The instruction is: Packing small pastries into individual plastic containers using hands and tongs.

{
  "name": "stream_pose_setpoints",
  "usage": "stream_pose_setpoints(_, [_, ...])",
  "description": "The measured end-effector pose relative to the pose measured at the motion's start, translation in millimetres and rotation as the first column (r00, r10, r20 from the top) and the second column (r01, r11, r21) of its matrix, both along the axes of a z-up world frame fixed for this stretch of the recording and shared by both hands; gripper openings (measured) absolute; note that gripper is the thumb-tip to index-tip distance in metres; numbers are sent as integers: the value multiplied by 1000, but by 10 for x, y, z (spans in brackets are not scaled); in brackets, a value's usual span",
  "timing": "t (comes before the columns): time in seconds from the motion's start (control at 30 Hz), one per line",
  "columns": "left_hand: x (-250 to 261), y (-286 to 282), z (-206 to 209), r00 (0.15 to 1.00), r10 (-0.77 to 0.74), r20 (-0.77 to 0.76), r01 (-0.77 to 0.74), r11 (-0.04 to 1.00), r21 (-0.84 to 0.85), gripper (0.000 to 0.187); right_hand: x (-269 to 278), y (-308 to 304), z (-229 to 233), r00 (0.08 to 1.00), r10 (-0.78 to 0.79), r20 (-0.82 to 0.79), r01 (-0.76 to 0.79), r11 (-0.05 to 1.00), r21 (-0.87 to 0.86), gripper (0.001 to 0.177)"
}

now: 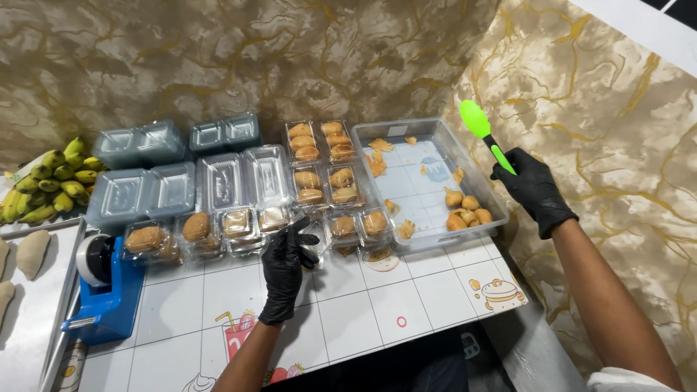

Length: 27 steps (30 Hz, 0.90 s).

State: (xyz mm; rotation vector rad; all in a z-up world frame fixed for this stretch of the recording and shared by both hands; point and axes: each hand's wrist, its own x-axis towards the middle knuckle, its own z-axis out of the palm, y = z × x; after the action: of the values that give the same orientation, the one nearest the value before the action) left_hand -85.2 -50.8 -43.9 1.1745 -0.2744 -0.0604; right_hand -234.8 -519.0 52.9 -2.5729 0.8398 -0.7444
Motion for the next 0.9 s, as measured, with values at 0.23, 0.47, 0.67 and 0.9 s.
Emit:
stream_pose_setpoints(0.23, [-41,21,7,997,-44,60,38,995,97,38,-297,-236,155,969,-82,-231,-136,605,-785,28])
stream_pose_setpoints(0.47, [11,35,-55,989,-43,139,33,997,70,35,-275,-56,242,943,-211,-258,-147,430,-891,29])
stream_pose_setpoints(0.67, [-15,35,-21,991,-34,128,25,997,70,36,-266,-66,261,931,-250,-265,-162,369,-915,33])
stream_pose_setpoints(0.9, [-4,65,-4,986,-36,164,15,992,126,39,-298,1,106,943,-165,-290,-197,426,-883,26])
